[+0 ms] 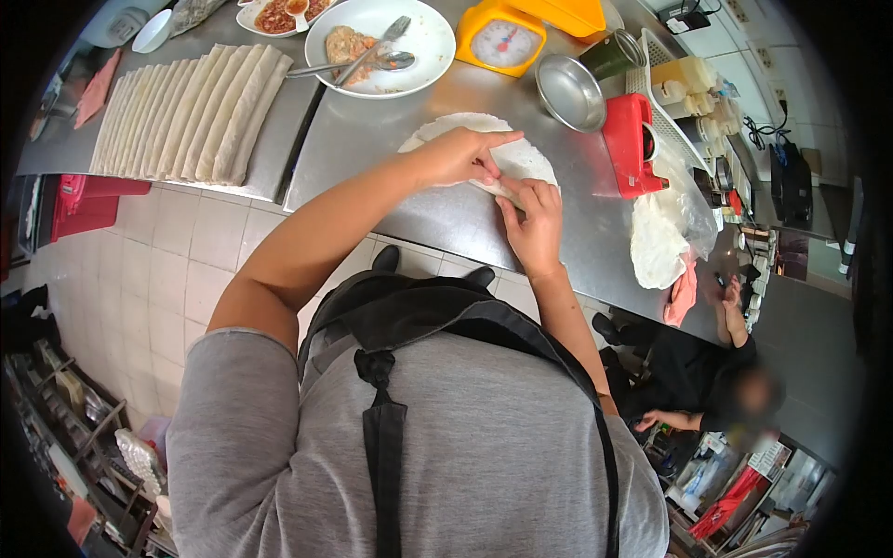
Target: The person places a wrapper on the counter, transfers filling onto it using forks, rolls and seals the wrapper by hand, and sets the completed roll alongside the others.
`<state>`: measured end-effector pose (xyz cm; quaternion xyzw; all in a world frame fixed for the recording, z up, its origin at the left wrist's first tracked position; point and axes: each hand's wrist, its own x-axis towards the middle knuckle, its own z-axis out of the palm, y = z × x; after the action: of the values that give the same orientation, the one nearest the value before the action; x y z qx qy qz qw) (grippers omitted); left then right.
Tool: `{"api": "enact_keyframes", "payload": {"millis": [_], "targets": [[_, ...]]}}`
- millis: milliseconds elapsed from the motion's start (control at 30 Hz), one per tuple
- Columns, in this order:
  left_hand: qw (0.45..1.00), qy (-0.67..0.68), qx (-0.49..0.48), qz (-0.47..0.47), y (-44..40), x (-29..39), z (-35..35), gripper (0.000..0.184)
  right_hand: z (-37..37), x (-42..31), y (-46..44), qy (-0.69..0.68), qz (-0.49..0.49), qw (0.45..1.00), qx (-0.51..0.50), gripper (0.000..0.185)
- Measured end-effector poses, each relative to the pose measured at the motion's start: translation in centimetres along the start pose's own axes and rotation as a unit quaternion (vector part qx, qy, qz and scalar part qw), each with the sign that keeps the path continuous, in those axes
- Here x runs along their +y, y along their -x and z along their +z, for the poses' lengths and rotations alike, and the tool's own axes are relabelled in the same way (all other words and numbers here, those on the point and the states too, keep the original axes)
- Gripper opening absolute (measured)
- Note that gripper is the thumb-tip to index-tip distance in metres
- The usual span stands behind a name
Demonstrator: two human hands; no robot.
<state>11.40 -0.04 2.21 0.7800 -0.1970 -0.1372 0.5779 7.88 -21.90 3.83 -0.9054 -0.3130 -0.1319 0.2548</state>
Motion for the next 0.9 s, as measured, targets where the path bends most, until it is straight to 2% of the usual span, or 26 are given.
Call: {"api": "enact_keyframes", "payload": {"millis": [133,233,333,433,533,633,733,900], "targets": [[1.0,-0.025,-0.007,-0.005,-0.8,-0.1,-0.4,0.085,0.4,0.7,-0.2,0.021,0.005,1.0,-0.007,0.024],[0.993,-0.099,0.033,0.054,0.2,0.8,0.1,0.087,0.7,1.6,-0.5,0.054,-0.013,0.998,-0.011,0.027],[0.985,-0.153,0.05,0.062,0.6,0.6,0.6,0.09,0.4,1.6,-1.1,0.065,0.007,0.997,-0.038,0.027],[0.999,-0.039,0.033,0.019,-0.2,0.0,-0.1,0.095,0.0,0.7,-1.5,0.014,-0.005,1.0,0.026,0.027],[0.999,0.004,-0.001,-0.043,-1.3,0.1,-1.4,0.095,0.5,1.8,-0.7,0.01,-0.009,1.0,0.017,0.028],[0.999,-0.036,0.009,0.006,-1.3,-0.4,-1.6,0.095,0.7,2.5,-0.9,0.005,0.001,1.0,0.007,0.028],[0.988,-0.134,0.059,0.047,0.3,-0.5,-2.1,0.094,0.6,2.7,-1.1,0.013,0.003,1.0,0.016,0.026],[0.995,-0.058,0.062,-0.053,1.2,-0.5,-3.9,0.086,0.6,3.2,-1.6,-0.008,0.05,0.999,-0.016,0.022]]}}
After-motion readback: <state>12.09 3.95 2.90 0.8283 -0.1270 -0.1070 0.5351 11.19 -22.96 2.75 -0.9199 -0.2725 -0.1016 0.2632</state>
